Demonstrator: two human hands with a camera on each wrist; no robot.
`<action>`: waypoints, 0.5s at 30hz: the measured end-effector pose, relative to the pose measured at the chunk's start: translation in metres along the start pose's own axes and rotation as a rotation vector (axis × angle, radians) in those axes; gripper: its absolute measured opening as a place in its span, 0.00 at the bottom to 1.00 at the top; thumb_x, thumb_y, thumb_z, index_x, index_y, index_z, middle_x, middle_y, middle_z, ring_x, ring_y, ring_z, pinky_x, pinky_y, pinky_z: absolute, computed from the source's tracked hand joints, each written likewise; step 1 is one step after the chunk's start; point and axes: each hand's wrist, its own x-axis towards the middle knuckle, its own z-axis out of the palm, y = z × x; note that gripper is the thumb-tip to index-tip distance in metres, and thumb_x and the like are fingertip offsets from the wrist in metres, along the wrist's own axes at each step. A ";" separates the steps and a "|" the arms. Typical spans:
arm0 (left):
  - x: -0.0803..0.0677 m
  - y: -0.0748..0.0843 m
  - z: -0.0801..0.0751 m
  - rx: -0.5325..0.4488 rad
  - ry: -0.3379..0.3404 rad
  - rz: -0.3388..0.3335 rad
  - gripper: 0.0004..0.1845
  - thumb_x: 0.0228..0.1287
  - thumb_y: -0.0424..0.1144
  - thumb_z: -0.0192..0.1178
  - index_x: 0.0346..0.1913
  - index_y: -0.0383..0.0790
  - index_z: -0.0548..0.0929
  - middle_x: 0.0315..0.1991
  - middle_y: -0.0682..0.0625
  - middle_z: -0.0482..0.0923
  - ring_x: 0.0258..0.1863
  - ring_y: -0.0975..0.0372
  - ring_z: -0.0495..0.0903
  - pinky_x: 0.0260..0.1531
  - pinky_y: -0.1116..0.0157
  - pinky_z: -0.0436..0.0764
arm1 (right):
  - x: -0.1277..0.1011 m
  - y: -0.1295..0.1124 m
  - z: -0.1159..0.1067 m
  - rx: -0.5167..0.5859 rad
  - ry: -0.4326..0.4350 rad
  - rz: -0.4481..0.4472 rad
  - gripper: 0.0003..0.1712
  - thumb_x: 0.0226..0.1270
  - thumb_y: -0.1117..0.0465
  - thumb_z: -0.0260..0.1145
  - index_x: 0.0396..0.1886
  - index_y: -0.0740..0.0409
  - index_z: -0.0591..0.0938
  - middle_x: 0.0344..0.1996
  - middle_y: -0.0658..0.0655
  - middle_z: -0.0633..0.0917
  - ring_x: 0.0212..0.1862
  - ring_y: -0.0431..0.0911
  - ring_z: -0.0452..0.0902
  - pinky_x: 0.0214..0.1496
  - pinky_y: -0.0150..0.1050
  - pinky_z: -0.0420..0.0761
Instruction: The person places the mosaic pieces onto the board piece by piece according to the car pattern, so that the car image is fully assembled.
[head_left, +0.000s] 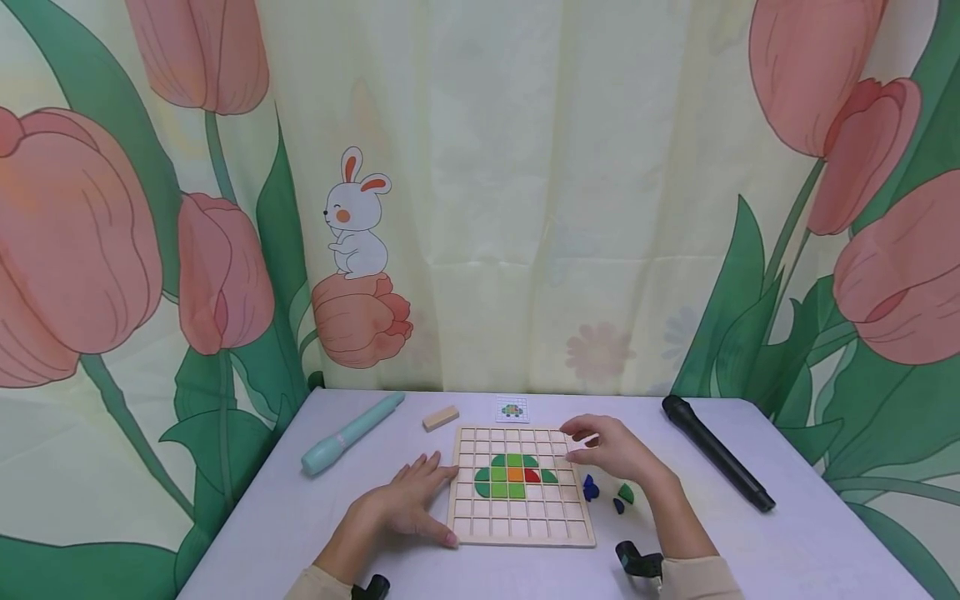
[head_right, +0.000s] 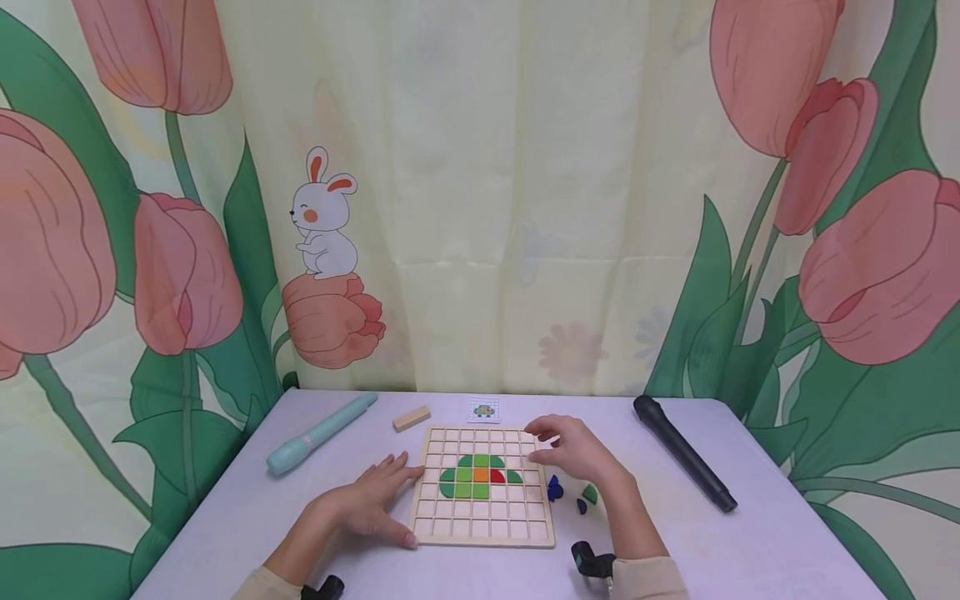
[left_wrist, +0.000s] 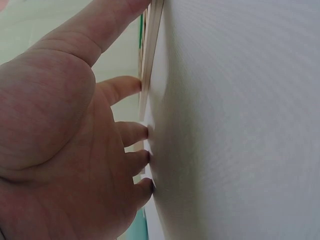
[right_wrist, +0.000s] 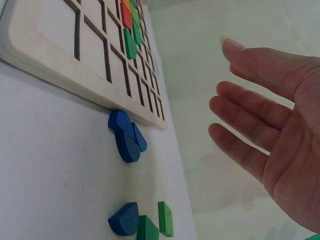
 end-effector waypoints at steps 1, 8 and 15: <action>0.000 0.000 0.000 -0.001 -0.001 -0.001 0.59 0.46 0.68 0.77 0.79 0.49 0.65 0.83 0.34 0.50 0.84 0.39 0.46 0.79 0.35 0.49 | -0.001 0.002 -0.001 -0.002 0.002 0.006 0.22 0.64 0.61 0.77 0.57 0.54 0.86 0.57 0.59 0.87 0.58 0.54 0.81 0.62 0.55 0.83; 0.000 0.000 0.000 -0.004 -0.002 0.003 0.59 0.46 0.69 0.77 0.80 0.49 0.65 0.83 0.35 0.50 0.84 0.39 0.45 0.79 0.35 0.49 | -0.004 0.012 -0.008 -0.079 0.024 0.032 0.23 0.64 0.63 0.76 0.59 0.58 0.85 0.58 0.61 0.86 0.58 0.54 0.80 0.64 0.59 0.80; 0.000 0.000 0.000 -0.007 0.001 0.003 0.59 0.46 0.69 0.77 0.79 0.49 0.65 0.83 0.35 0.50 0.84 0.39 0.45 0.79 0.35 0.49 | -0.008 0.025 -0.014 -0.182 0.021 0.096 0.21 0.63 0.66 0.76 0.57 0.60 0.86 0.52 0.59 0.88 0.52 0.52 0.80 0.57 0.55 0.83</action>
